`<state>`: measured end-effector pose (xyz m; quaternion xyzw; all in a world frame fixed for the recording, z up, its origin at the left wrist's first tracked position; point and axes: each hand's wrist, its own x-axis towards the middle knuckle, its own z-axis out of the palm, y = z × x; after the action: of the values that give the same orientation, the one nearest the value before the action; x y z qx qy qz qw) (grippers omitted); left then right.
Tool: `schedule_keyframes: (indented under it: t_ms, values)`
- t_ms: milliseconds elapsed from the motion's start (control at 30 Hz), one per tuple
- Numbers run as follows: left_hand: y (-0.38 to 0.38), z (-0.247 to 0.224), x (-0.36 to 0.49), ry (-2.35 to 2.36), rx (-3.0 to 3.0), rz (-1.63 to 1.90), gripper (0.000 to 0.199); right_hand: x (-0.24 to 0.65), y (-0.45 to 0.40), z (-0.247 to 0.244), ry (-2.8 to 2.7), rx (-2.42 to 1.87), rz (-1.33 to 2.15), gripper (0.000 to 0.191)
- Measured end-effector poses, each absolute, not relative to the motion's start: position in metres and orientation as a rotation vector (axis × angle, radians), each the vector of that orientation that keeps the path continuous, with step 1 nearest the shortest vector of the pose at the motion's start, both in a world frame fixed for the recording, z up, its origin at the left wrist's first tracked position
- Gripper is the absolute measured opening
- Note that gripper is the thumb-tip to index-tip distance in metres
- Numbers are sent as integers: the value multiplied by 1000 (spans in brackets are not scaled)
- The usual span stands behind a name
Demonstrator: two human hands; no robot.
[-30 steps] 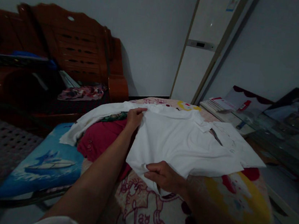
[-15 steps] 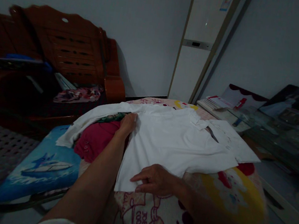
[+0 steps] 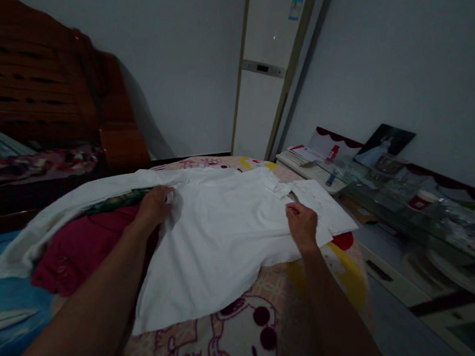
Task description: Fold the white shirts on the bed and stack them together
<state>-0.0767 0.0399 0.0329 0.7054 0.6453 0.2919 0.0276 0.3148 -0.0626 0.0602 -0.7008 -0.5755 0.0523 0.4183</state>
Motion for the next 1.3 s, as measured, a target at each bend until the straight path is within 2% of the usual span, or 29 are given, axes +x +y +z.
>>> schedule_keyframes:
  t_ms: [67, 167, 300, 433, 533, 633, 900, 1067, 1300]
  values:
    - [30, 50, -64, 1940, 2178, 1021, 33, 350, -64, 63, -1310, -2029, -154, 27]
    - [-2, 83, -26, 1566, 2146, 1123, 14, 384, -69, 61, -1233, -2311, -266, 29]
    - [-61, 98, 43, 878, 2192, 788, 19, 397, -71, 52, -1343, -2438, -234, 28]
    - [-96, 65, 94, 524, 2443, 446, 27, 391, -68, 48, -1510, -2441, -204, 32]
    - [-100, 35, 111, 610, 2693, 354, 34, 388, -68, 46, -1567, -2485, -203, 32]
    - [-98, 22, 117, 710, 2808, 307, 31, 390, -67, 43, -1556, -2506, -204, 32]
    - [-108, 23, 135, 899, 2844, 186, 21, 395, -67, 43, -1559, -2500, -148, 32]
    - [-108, 23, 139, 944, 2839, 224, 22, 390, -70, 44, -1561, -2486, -225, 31]
    - [-92, 23, 130, 969, 2686, 378, 19, 393, -68, 45, -1473, -2454, -131, 27]
